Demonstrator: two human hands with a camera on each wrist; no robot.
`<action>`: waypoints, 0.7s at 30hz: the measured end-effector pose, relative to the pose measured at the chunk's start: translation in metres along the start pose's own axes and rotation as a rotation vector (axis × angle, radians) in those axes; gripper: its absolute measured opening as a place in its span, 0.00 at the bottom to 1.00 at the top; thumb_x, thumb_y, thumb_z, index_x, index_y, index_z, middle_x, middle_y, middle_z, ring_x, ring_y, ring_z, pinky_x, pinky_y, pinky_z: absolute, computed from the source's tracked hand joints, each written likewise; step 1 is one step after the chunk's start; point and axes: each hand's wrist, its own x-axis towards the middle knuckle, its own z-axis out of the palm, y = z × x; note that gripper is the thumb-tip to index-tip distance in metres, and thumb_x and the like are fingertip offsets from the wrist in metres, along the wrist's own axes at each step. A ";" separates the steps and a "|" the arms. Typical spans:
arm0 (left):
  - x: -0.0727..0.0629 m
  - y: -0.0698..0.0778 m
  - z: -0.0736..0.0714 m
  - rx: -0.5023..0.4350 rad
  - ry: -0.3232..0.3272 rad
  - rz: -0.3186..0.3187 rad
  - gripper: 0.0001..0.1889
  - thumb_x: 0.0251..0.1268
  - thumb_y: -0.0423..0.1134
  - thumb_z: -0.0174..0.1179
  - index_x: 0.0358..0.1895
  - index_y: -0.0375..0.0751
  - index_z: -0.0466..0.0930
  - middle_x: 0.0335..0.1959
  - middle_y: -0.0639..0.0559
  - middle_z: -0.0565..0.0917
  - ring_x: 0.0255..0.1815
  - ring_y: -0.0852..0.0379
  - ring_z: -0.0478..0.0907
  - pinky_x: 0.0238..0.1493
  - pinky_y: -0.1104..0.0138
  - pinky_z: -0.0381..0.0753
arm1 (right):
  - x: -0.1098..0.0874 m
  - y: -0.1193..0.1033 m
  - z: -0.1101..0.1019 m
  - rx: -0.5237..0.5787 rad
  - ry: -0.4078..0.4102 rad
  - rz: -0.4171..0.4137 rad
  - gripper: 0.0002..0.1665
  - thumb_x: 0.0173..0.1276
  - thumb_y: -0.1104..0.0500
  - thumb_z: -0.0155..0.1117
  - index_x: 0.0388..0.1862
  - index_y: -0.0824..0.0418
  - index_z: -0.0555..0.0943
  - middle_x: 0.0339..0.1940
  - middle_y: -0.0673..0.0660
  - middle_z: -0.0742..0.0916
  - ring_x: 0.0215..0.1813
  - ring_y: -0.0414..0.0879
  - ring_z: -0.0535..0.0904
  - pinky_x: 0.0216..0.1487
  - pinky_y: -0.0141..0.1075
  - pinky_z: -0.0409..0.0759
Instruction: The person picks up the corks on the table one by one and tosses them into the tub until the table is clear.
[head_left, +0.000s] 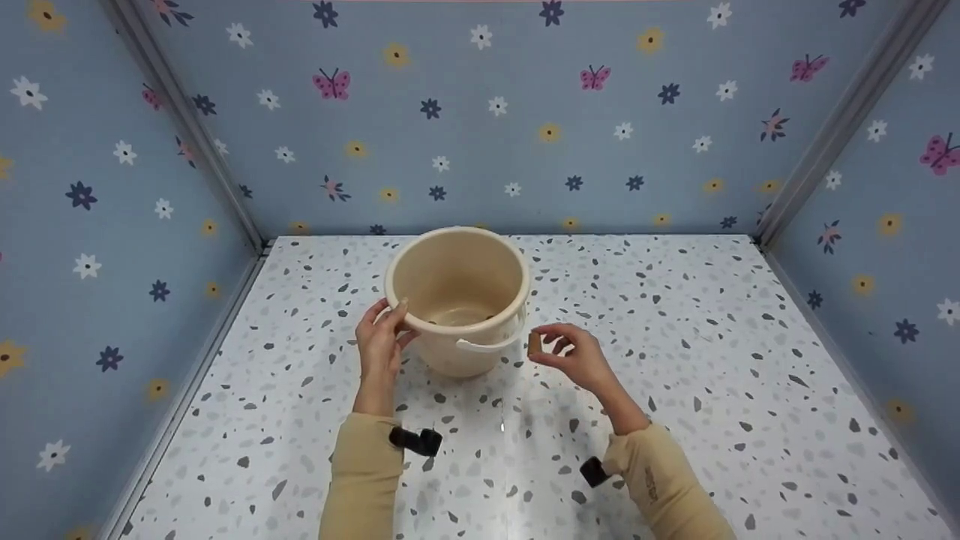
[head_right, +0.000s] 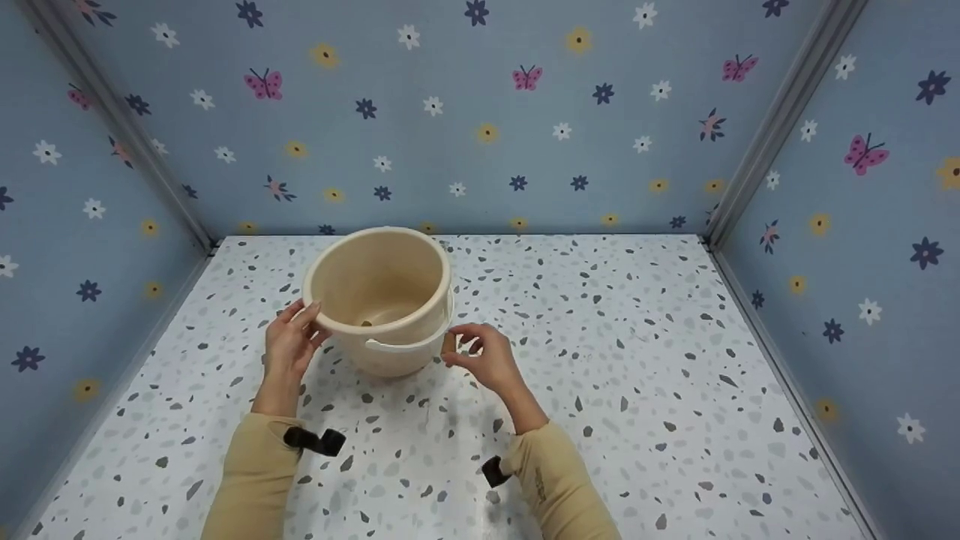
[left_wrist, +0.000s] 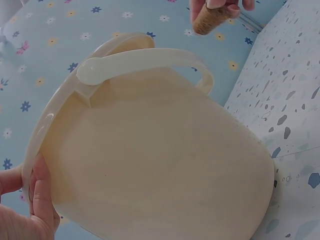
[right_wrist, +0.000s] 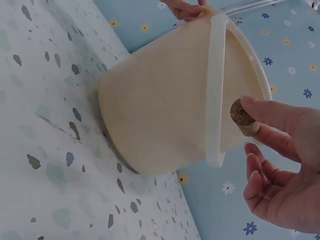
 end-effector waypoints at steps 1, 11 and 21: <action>0.000 0.000 0.000 0.000 0.002 0.003 0.22 0.56 0.30 0.58 0.53 0.31 0.64 0.26 0.49 0.76 0.18 0.59 0.73 0.22 0.68 0.79 | 0.001 -0.003 -0.001 0.003 0.001 -0.006 0.22 0.48 0.56 0.71 0.44 0.58 0.79 0.36 0.61 0.79 0.33 0.49 0.75 0.31 0.38 0.74; 0.085 -0.059 -0.039 0.033 -0.033 0.057 0.28 0.47 0.44 0.67 0.53 0.42 0.69 0.41 0.42 0.78 0.30 0.53 0.77 0.32 0.61 0.80 | 0.010 -0.052 -0.011 0.021 0.021 -0.068 0.21 0.50 0.64 0.69 0.44 0.68 0.78 0.35 0.67 0.79 0.34 0.56 0.74 0.30 0.36 0.71; -0.001 0.001 -0.001 0.056 0.003 0.001 0.22 0.57 0.32 0.58 0.55 0.33 0.65 0.31 0.47 0.75 0.21 0.59 0.74 0.26 0.68 0.79 | 0.042 -0.047 -0.006 0.027 0.055 -0.085 0.22 0.48 0.58 0.71 0.45 0.61 0.79 0.34 0.57 0.79 0.33 0.49 0.75 0.31 0.38 0.73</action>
